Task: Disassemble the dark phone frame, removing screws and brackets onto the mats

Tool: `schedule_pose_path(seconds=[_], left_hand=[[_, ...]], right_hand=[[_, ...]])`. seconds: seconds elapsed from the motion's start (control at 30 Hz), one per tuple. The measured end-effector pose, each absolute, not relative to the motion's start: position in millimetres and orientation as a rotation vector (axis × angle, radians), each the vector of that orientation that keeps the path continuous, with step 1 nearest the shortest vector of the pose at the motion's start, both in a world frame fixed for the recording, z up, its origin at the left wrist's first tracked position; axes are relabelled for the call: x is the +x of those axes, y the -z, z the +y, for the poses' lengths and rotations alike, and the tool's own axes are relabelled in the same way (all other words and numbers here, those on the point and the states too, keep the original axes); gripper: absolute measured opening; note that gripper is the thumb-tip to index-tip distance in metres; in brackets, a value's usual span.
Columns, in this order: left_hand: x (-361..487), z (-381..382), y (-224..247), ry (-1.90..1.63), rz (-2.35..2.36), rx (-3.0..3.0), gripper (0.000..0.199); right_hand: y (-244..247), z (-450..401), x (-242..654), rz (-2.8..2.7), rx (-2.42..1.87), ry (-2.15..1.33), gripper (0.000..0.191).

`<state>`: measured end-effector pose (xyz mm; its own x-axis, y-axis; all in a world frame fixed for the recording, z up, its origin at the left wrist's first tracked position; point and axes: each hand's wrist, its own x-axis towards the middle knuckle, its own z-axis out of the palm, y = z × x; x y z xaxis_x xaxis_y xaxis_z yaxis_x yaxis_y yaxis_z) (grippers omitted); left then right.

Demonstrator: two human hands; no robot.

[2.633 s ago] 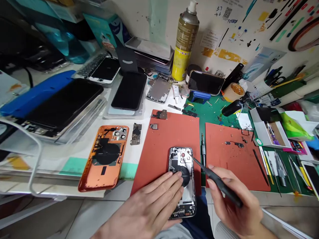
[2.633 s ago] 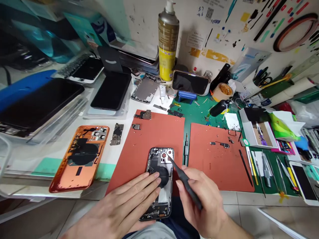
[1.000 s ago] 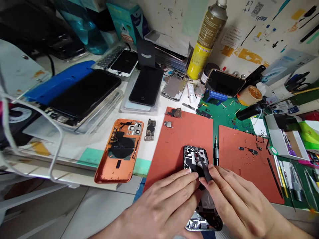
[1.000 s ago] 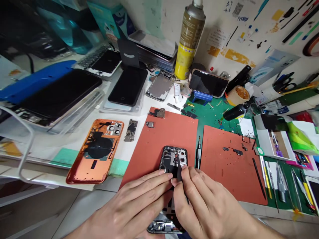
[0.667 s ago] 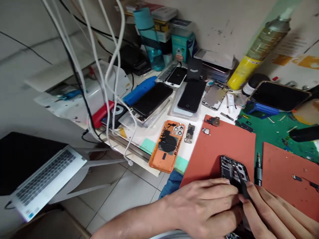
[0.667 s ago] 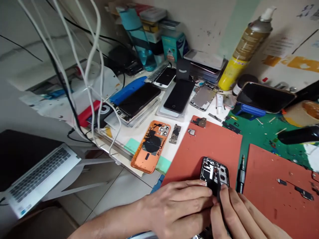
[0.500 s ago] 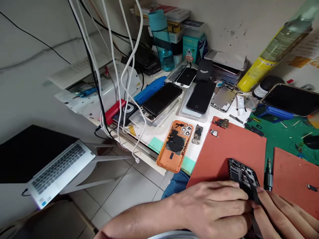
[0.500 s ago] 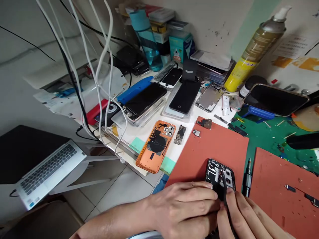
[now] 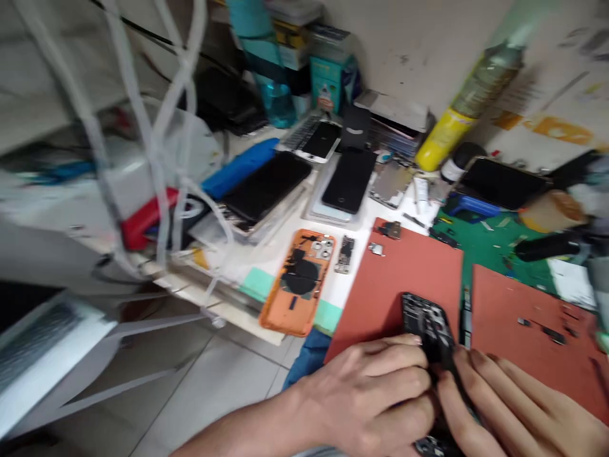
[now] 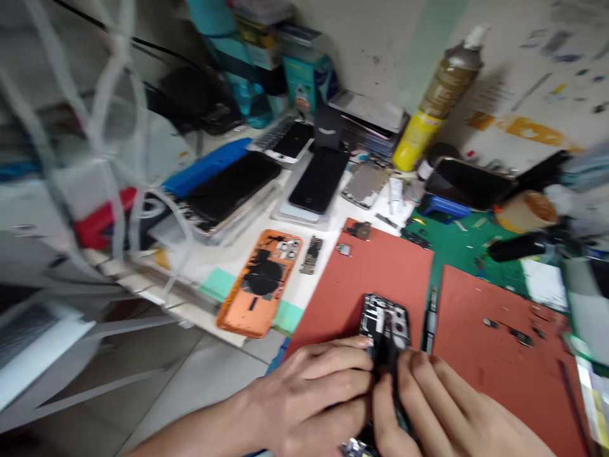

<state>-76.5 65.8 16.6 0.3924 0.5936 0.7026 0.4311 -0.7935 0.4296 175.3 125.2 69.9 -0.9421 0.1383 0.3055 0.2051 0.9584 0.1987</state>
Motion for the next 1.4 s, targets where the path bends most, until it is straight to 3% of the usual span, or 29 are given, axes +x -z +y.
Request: schedule_pose_path(seconds=[0.17,0.4,1.13,1.4], left_hand=[[-77,66,-13,-1.351,0.969,2.407,0.033],[-71,58,3,-1.367,1.031,2.365,0.032],[-74,64,-7,-1.372,0.969,2.354,0.037],[-74,55,2,-1.356,1.007,2.355,0.027]], right_hand=[[-115,140,150,-2.956,-0.13,0.451,0.036],[-105,137,154,-2.955,-0.161,0.402,0.033],[-110,138,145,-3.025,-0.166,0.338,0.019],[-112,142,146,-3.043,-0.161,0.297,0.014]])
